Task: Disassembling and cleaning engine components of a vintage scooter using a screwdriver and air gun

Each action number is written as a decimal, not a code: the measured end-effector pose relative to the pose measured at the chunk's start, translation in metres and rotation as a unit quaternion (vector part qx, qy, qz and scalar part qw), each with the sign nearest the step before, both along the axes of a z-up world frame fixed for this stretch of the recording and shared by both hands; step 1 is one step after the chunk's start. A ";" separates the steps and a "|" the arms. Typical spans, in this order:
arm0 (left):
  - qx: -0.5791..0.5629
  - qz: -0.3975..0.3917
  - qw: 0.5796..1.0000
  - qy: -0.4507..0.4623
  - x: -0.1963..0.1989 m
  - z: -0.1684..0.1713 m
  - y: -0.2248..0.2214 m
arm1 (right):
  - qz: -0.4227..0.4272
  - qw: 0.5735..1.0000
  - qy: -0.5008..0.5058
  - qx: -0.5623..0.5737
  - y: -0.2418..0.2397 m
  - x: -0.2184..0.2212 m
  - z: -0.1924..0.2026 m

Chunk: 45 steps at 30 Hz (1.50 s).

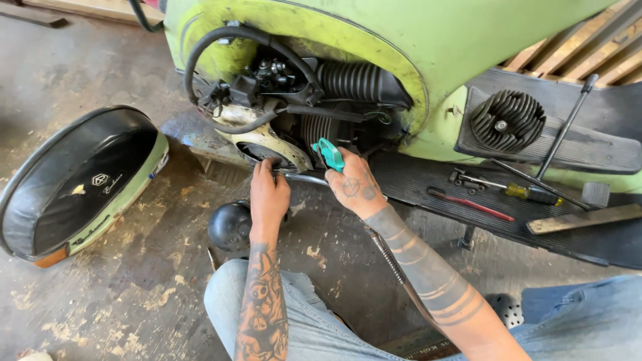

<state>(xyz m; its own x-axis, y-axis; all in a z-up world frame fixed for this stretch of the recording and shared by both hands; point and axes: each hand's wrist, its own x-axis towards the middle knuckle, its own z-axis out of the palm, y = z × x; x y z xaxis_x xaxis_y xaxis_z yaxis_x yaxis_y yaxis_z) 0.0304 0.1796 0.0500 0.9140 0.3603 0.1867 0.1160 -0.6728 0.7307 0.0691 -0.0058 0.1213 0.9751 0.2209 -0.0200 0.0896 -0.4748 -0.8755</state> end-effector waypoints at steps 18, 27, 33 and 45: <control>-0.025 0.010 1.000 0.015 -0.002 -0.006 0.008 | 0.013 1.000 0.000 -0.012 0.004 0.015 -0.031; -0.023 0.021 0.999 0.036 -0.001 -0.005 0.008 | 0.024 0.999 -0.019 -0.023 0.001 0.018 -0.034; -0.014 0.023 0.998 0.057 0.004 -0.007 0.007 | 0.034 0.993 -0.051 -0.103 -0.017 0.016 -0.107; -0.023 0.003 0.998 0.058 0.008 -0.006 0.001 | 0.034 0.993 -0.050 -0.104 -0.016 0.003 -0.127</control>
